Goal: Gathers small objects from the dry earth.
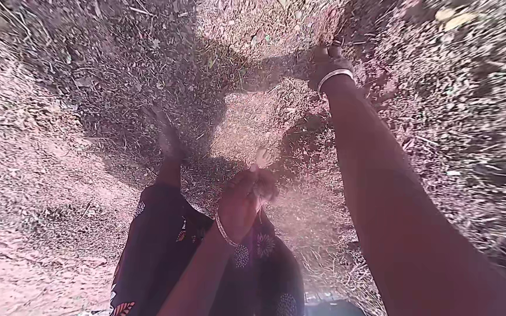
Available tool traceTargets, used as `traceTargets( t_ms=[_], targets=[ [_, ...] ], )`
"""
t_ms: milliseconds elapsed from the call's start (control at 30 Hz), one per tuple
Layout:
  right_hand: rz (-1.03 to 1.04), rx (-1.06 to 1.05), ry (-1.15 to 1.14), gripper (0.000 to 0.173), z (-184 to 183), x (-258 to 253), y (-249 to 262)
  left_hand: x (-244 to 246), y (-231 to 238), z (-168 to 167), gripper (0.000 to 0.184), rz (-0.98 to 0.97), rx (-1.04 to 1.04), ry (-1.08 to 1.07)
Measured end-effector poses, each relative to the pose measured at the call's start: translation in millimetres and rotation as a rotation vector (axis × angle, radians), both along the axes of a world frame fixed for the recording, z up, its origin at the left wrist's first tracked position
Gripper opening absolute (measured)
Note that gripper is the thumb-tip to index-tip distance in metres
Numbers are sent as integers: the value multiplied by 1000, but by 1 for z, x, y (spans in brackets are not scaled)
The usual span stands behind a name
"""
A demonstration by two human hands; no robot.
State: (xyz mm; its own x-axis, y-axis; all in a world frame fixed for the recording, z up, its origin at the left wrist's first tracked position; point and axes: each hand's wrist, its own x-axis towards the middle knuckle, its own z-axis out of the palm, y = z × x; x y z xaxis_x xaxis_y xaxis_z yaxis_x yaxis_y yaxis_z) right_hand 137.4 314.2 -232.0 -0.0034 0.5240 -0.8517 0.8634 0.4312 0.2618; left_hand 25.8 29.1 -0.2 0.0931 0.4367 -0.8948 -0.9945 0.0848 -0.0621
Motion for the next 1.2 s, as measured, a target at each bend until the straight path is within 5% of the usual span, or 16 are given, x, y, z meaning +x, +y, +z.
traceTargets(
  t_ms=[100,200,300,433,533,667,767,833,933,1100,1200],
  targets=[
    [-7,-147,-55,94,12,3,-33,-8,10,2,43,-6,11,1],
    [-2,-456,-138,63,28,-3,-45,-13,17,6,42,-10,-31,-12],
    [-2,-232,65,40,27,-7,-27,-15,17,7,42,11,-65,-43],
    [-16,25,68,84,13,-24,11,-9,9,6,39,-53,-167,-32],
    [27,-5,-51,94,-7,-2,-4,-7,9,6,38,-81,-207,-15],
    [47,-203,-79,87,-4,12,-38,-10,16,9,40,-56,-218,-3],
    [95,-406,-104,52,11,5,-36,-13,21,11,41,-45,-203,9],
    [50,-255,31,43,20,-3,-27,-11,19,10,41,-43,-198,12],
    [-49,38,191,73,7,-10,-5,-4,9,6,39,-63,-208,-2],
    [-42,77,6,109,-28,6,-44,1,5,5,38,-90,-243,-17],
    [-120,-134,-25,95,-11,0,-94,1,10,7,40,-79,-230,10]
  ],
)
